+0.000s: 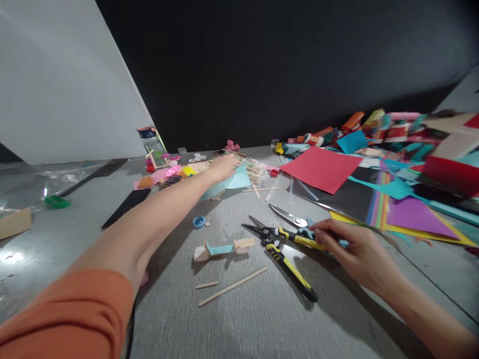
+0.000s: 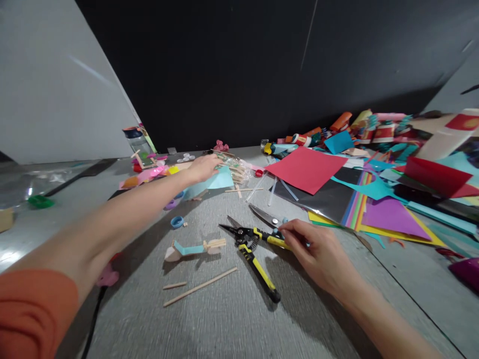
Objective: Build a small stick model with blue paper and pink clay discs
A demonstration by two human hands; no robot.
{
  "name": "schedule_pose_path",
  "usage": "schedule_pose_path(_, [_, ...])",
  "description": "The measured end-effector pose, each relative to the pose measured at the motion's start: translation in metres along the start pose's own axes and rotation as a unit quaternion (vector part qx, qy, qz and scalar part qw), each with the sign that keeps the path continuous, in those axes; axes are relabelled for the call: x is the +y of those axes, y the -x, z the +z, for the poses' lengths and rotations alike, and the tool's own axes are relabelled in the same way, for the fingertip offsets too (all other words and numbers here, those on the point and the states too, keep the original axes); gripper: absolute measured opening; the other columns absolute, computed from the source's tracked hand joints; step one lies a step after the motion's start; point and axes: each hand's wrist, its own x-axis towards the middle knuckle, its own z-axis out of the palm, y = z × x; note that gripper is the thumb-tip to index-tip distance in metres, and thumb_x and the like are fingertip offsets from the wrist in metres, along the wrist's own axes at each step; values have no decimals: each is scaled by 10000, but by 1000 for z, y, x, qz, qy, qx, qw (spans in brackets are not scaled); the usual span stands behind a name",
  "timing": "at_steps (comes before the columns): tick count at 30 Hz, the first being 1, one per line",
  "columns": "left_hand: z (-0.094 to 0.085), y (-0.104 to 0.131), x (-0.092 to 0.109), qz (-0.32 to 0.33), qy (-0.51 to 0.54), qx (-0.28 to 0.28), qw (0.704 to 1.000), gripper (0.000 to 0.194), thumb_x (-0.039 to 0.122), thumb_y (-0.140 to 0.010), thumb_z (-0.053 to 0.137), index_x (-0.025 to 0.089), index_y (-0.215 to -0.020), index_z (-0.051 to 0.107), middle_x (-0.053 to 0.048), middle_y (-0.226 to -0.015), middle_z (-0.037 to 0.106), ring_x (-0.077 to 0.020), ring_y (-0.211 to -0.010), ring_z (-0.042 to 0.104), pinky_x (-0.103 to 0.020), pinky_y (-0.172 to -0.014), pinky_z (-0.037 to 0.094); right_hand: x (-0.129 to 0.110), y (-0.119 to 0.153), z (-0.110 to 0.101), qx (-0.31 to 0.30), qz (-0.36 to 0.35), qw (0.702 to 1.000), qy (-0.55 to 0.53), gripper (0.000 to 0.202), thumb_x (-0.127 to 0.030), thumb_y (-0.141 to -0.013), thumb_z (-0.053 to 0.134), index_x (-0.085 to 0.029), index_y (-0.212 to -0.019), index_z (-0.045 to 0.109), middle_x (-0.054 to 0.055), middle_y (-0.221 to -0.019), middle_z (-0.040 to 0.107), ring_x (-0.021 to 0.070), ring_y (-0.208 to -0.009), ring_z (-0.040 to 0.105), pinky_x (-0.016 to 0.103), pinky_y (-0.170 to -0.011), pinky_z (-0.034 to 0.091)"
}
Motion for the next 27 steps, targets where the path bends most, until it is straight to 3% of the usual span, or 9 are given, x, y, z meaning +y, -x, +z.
schedule_pose_path(3, [-1, 12, 3, 30, 5, 7, 1000, 338, 323, -969, 638, 160, -1265, 620, -114, -1287, 638, -262, -1135, 640, -487, -961, 550, -1, 2, -1, 4, -16, 1000, 11, 227, -359, -1003, 542, -201, -945, 693, 23, -750, 698, 152, -601, 603, 263, -562, 453])
schedule_pose_path(5, [-11, 21, 6, 47, 16, 30, 998, 289, 250, -960, 640, 145, -1229, 651, -124, -1256, 661, -281, -1182, 612, -490, -1014, 499, -5, 4, 0, -1, -65, 998, 15, 198, -321, -1017, 541, -191, -970, 683, 28, -788, 701, 146, -630, 615, 262, -586, 461])
schedule_pose_path(10, [-56, 53, 14, 62, 43, 109, 991, 231, 227, -1005, 525, 149, -1138, 697, -117, -1163, 693, -276, -1139, 586, -455, -988, 434, -30, 12, 13, -69, -260, 962, 53, 189, -175, -1033, 499, -167, -1057, 686, 74, -919, 698, 188, -812, 629, 314, -698, 469])
schedule_pose_path(12, [-75, 73, 17, 67, 57, 177, 980, 252, 264, -1017, 492, 143, -1064, 709, -110, -1070, 697, -254, -1044, 594, -432, -929, 439, -43, 16, 21, -109, -298, 944, 89, 211, -138, -1026, 482, -161, -1034, 692, 78, -909, 684, 208, -810, 601, 342, -702, 455])
schedule_pose_path(18, [-111, 158, 38, 92, 99, 250, 959, 156, 265, -992, 557, 209, -969, 700, -34, -825, 663, -185, -812, 584, -365, -792, 464, -71, 13, 47, -199, -327, 898, 218, 78, -104, -929, 628, -163, -900, 671, 69, -884, 652, 234, -801, 576, 367, -688, 445])
schedule_pose_path(25, [-113, 227, 65, 18, 205, 242, 948, 71, 207, -930, 657, 185, -964, 716, -37, -866, 705, -168, -802, 636, -347, -788, 507, -84, 3, 71, -199, -356, 884, 226, 102, -69, -896, 644, -150, -834, 639, 87, -911, 660, 241, -840, 595, 361, -707, 443])
schedule_pose_path(27, [-113, 239, 70, -35, 237, 230, 943, 79, 199, -928, 651, 176, -957, 721, -32, -874, 705, -153, -797, 636, -318, -777, 508, -87, 7, 68, -205, -332, 900, 196, 126, -74, -926, 597, -147, -829, 629, 72, -862, 657, 217, -784, 593, 350, -686, 429])
